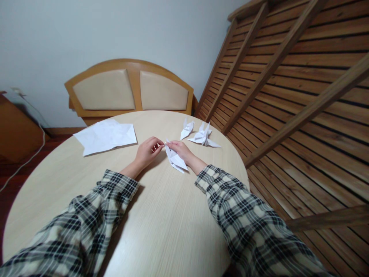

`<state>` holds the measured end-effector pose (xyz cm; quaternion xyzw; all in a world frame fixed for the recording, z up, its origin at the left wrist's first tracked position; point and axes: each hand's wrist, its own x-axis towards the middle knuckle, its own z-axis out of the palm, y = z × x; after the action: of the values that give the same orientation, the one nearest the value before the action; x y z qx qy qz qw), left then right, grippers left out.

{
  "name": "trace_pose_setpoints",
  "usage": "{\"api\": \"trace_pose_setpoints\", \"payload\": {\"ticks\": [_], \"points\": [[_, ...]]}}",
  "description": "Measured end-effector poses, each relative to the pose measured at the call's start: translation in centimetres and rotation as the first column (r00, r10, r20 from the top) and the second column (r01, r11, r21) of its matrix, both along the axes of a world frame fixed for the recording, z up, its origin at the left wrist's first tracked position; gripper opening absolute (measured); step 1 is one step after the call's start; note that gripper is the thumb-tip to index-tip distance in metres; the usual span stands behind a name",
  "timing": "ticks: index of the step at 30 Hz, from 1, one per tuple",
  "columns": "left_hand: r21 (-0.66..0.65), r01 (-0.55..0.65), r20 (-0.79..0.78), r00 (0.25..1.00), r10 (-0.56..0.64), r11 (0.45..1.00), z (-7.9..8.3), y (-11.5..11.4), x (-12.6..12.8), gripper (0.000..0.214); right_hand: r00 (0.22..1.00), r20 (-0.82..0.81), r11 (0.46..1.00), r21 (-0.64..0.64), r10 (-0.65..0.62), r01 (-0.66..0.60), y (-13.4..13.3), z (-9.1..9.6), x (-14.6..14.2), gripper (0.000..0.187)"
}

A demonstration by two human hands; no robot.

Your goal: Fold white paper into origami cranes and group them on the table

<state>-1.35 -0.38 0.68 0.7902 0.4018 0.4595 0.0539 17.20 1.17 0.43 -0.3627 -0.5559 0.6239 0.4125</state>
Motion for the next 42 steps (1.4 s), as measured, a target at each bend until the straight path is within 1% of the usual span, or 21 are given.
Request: {"api": "trace_pose_setpoints", "payload": {"ticks": [4, 8, 14, 16, 21, 27, 32, 36, 38, 42], "points": [[-0.023, 0.013, 0.023, 1.0, -0.012, 1.0, -0.05, -0.06, 0.12, 0.005, 0.999, -0.014, 0.999, 0.016, -0.033, 0.033, 0.05, -0.18, -0.18, 0.034], [-0.058, 0.012, 0.035, 0.999, -0.01, 0.998, -0.12, -0.17, 0.17, 0.005, 0.999, -0.007, 0.999, 0.022, -0.036, 0.036, 0.03, -0.24, -0.22, 0.036], [-0.18, -0.01, 0.087, 0.996, 0.026, 0.984, -0.65, -0.1, 0.14, 0.01, 0.999, -0.023, 0.999, 0.001, -0.036, 0.036, -0.21, 0.04, -0.25, 0.036], [-0.19, -0.016, 0.052, 0.998, 0.026, 0.982, -0.76, -0.04, 0.1, 0.012, 0.999, -0.03, 0.999, 0.003, -0.035, 0.035, -0.22, 0.12, -0.3, 0.034], [-0.225, -0.025, -0.107, 0.994, 0.001, 0.974, -0.47, -0.1, 0.08, 0.029, 0.998, -0.05, 0.999, 0.006, -0.031, 0.032, 0.04, -0.17, -0.48, 0.031], [-0.233, -0.02, -0.135, 0.991, -0.012, 0.972, -0.12, -0.39, 0.31, 0.029, 0.998, -0.027, 0.997, 0.05, -0.058, 0.059, 0.27, -0.67, -0.59, 0.032], [-0.235, -0.012, -0.113, 0.994, -0.015, 0.972, -0.37, -0.31, 0.33, 0.03, 0.998, -0.012, 0.996, 0.066, -0.066, 0.067, 0.15, -0.78, -0.68, 0.032], [-0.263, -0.015, -0.061, 0.998, -0.001, 0.965, -0.49, -0.1, 0.2, 0.029, 0.998, -0.017, 0.997, 0.049, -0.059, 0.06, 0.06, -0.78, -0.8, 0.031], [-0.294, 0.013, -0.014, 1.0, -0.018, 0.956, -0.48, -0.02, 0.13, 0.028, 0.998, -0.012, 0.998, 0.04, -0.056, 0.057, 0.01, -0.7, -0.85, 0.031], [-0.357, 0.131, 0.126, 0.988, -0.091, 0.925, -0.43, 0.07, 0.08, 0.028, 0.998, -0.003, 0.998, 0.043, -0.055, 0.055, -0.08, -0.53, -0.94, 0.032]]}}
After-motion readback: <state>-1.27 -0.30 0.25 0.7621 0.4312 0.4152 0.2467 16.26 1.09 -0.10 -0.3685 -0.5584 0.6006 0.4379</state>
